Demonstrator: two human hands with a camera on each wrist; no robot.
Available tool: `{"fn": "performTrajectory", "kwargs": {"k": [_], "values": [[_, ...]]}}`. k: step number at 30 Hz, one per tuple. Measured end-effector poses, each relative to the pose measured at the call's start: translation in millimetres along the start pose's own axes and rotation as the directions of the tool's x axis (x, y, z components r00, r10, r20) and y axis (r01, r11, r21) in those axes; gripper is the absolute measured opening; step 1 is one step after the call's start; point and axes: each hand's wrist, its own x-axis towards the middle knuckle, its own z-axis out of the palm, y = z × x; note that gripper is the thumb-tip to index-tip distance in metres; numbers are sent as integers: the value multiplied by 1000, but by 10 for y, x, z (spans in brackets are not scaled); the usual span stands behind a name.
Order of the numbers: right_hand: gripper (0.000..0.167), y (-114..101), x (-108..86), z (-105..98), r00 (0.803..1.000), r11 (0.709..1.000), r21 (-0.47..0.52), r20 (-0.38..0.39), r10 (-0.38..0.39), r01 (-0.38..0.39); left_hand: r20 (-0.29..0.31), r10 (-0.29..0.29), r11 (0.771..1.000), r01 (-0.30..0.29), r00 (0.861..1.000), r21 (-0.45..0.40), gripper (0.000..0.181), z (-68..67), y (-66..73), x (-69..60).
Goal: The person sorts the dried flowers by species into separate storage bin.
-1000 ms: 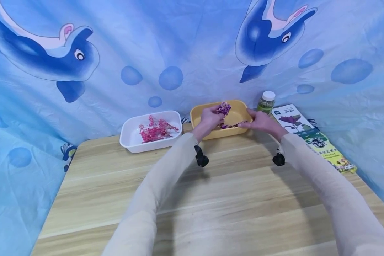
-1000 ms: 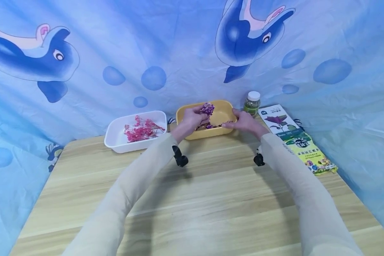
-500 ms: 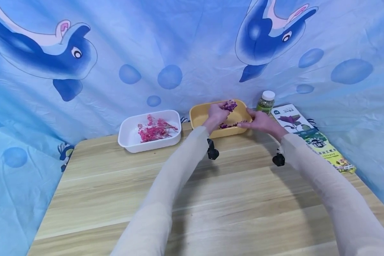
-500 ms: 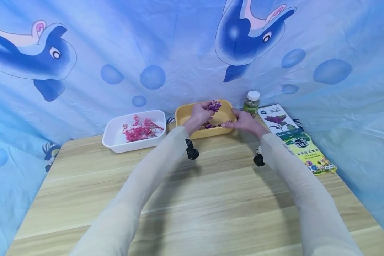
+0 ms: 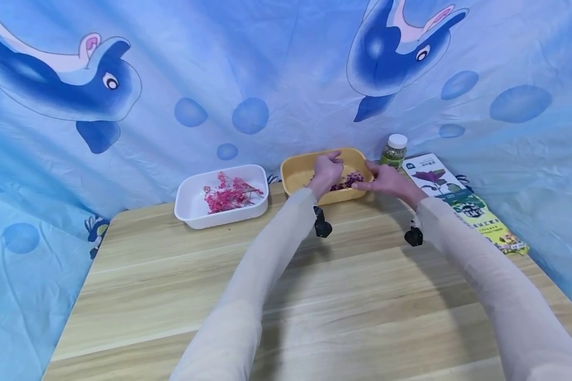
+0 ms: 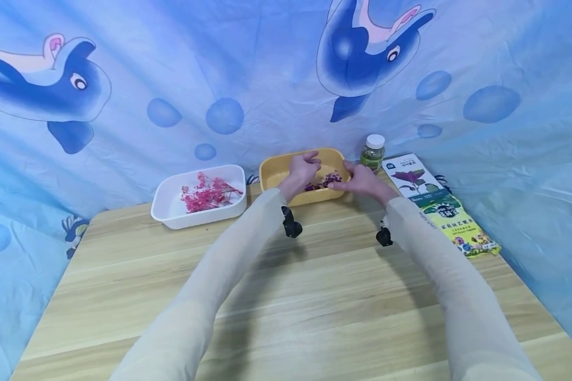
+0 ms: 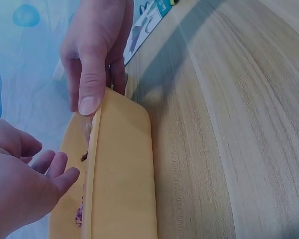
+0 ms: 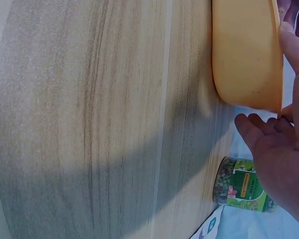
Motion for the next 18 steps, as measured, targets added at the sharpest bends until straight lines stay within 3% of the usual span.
{"fn": "performTrajectory", "kwargs": {"k": [8, 12, 16, 18], "values": [[110, -65, 96, 46, 999, 1000, -9, 27, -26, 27, -23, 11, 998, -13, 1000, -63, 47, -224, -33, -43], [109, -14, 55, 10, 1000, 999, -26, 11, -19, 20, 15, 100, 995, -100, 995, -5, 45, -349, -10, -226], [110, 68, -18, -24, 1000, 999, -34, -11, -5, 4, 97, 237, 967, -245, 967, 76, 45, -493, -59, -501], [111, 107, -82, -42, 1000, 1000, -25, -31, -7, 6, 133, 309, 941, -323, 942, 104, 45, -583, -105, -647]]}}
